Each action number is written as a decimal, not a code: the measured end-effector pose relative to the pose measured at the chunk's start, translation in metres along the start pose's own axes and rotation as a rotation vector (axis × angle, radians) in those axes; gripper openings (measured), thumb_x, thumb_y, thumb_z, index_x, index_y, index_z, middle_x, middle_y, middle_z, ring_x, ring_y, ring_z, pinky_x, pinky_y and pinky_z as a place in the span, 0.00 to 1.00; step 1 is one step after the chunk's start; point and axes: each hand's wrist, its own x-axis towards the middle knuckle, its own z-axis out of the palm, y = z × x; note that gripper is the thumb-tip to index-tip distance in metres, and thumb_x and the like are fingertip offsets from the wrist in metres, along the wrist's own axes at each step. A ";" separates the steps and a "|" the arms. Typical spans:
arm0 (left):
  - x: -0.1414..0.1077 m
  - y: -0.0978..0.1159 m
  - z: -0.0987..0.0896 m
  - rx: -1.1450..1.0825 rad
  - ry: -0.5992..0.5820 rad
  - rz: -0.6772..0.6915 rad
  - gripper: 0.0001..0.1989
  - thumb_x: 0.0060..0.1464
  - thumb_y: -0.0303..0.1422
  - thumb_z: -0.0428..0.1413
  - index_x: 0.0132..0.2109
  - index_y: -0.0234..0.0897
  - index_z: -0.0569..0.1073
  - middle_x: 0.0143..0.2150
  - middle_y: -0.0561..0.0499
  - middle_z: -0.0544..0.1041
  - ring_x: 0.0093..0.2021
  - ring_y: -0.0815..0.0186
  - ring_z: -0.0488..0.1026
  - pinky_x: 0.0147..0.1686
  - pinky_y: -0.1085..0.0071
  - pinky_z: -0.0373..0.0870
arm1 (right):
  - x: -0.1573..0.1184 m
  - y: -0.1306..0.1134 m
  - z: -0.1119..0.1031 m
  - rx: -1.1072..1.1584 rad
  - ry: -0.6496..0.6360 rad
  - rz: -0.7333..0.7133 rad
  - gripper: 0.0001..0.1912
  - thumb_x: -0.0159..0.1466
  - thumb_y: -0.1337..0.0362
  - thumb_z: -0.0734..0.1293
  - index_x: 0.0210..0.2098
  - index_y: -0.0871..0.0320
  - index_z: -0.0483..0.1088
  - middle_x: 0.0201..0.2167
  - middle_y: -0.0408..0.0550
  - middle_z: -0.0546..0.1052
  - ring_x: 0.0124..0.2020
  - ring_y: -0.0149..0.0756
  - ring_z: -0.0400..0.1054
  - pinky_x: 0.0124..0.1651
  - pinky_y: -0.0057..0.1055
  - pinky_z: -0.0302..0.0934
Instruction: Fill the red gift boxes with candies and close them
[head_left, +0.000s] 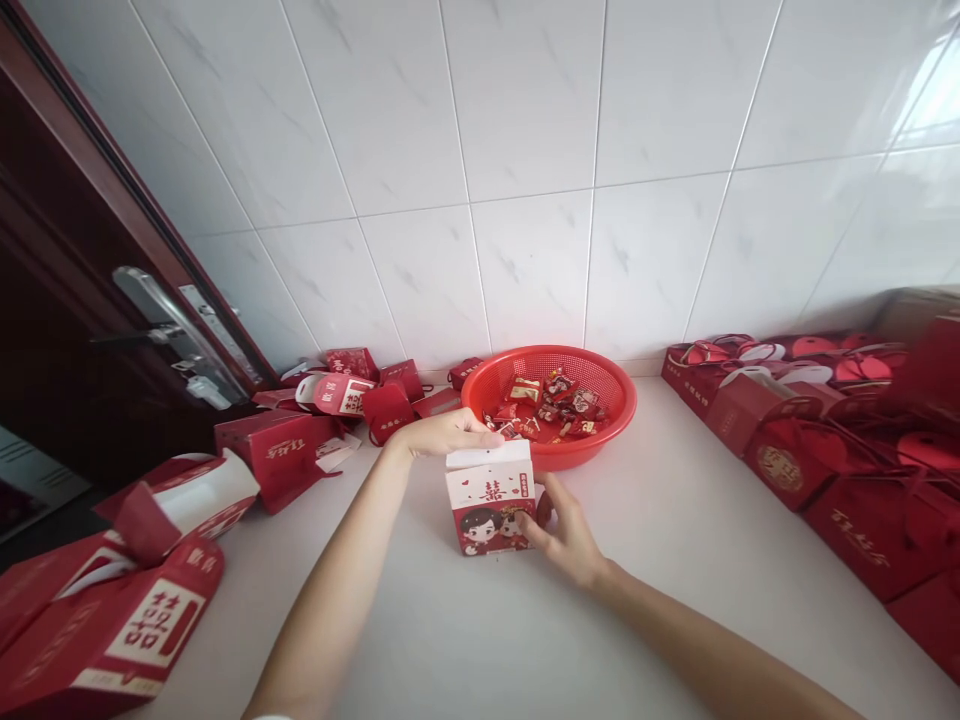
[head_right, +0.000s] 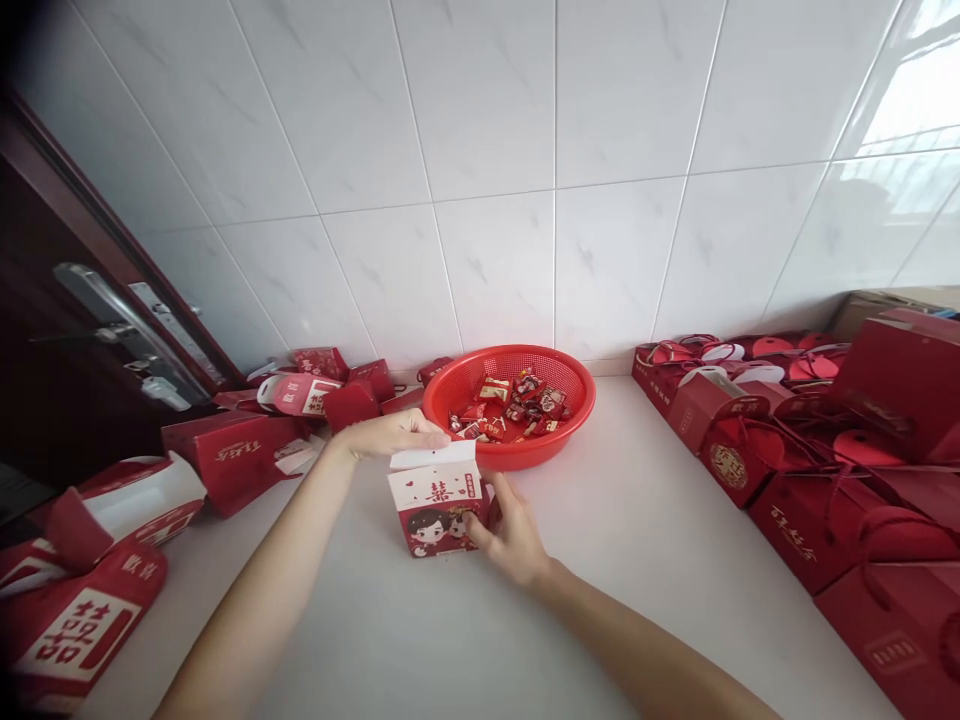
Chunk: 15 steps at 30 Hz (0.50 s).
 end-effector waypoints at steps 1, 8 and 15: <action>0.002 -0.005 0.002 -0.042 -0.037 -0.032 0.24 0.46 0.54 0.64 0.26 0.34 0.80 0.20 0.50 0.74 0.20 0.68 0.66 0.21 0.73 0.61 | 0.000 0.000 0.001 -0.002 0.003 -0.007 0.18 0.64 0.55 0.64 0.49 0.57 0.65 0.34 0.45 0.73 0.29 0.32 0.63 0.33 0.30 0.62; 0.010 -0.013 0.001 -0.079 -0.152 0.021 0.25 0.54 0.53 0.60 0.34 0.32 0.82 0.26 0.50 0.76 0.24 0.70 0.65 0.23 0.75 0.58 | 0.000 -0.005 -0.009 -0.028 0.081 -0.201 0.19 0.66 0.56 0.65 0.54 0.55 0.63 0.37 0.46 0.73 0.29 0.32 0.65 0.34 0.31 0.65; 0.006 -0.002 -0.003 -0.082 -0.047 0.137 0.21 0.60 0.50 0.57 0.47 0.38 0.81 0.48 0.46 0.81 0.52 0.59 0.75 0.50 0.69 0.69 | 0.068 -0.028 -0.085 -0.296 0.304 -0.157 0.08 0.67 0.60 0.61 0.39 0.55 0.70 0.34 0.48 0.77 0.29 0.34 0.69 0.35 0.33 0.65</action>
